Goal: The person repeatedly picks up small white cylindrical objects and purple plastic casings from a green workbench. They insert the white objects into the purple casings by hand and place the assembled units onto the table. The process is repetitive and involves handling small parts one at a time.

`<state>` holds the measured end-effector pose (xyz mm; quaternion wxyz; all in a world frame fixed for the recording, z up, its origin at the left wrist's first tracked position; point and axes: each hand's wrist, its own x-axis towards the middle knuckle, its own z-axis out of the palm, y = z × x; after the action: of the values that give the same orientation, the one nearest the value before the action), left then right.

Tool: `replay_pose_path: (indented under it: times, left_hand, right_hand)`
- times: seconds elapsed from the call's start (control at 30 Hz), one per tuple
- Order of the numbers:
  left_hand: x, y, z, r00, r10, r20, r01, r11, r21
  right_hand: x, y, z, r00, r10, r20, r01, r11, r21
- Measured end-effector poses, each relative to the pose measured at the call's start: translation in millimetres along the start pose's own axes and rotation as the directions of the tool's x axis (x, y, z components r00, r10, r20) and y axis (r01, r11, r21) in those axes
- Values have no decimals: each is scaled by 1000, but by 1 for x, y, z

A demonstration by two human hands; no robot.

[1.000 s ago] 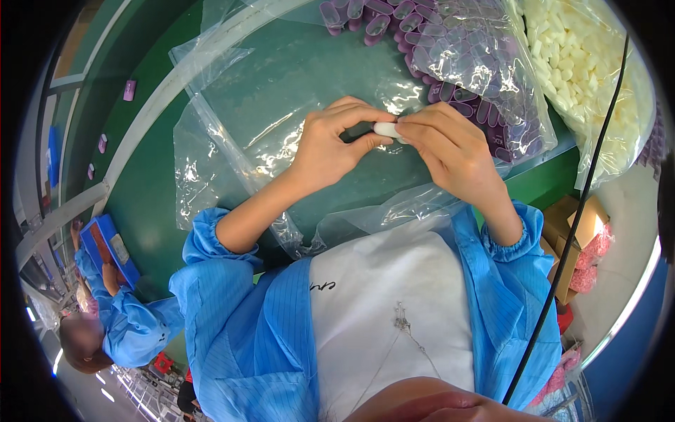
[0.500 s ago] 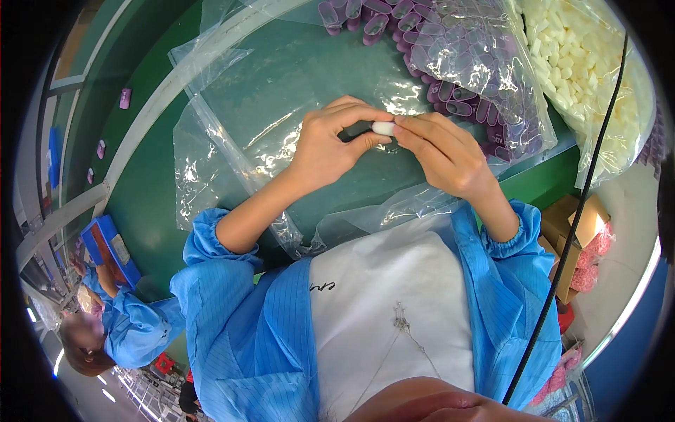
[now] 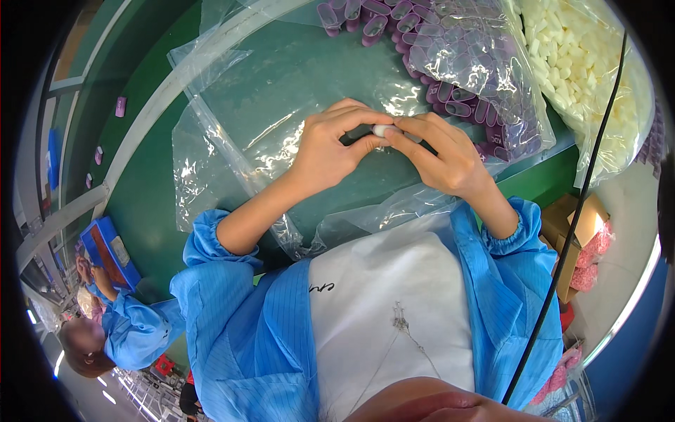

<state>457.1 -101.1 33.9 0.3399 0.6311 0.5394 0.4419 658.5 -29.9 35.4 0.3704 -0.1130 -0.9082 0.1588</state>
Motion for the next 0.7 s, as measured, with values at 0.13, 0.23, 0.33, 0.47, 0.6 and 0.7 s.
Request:
replay_pose_path:
  times: [0.13,0.23,0.33,0.47,0.6,0.7]
  left_hand:
    - [0,-1,0,1000,6,3,-6,1000,2]
    - [0,-1,0,1000,4,2,-4,1000,4]
    - [-1,-3,0,1000,19,12,-19,1000,20]
    - [-2,2,-8,997,-30,71,28,999,26]
    - [8,9,-79,982,-62,-176,134,891,433]
    - [24,-46,-202,894,115,-433,208,750,628]
  right_hand:
    - [1,-1,2,1000,19,-20,-18,999,46]
    - [3,-2,3,999,43,-3,-43,999,33]
    - [5,-3,5,998,64,-16,-63,995,80]
    - [5,-5,-19,973,198,-117,-183,975,125]
    - [-15,18,-78,898,260,-355,-345,917,-201]
    - [-33,67,-129,756,482,-443,-645,663,-381]
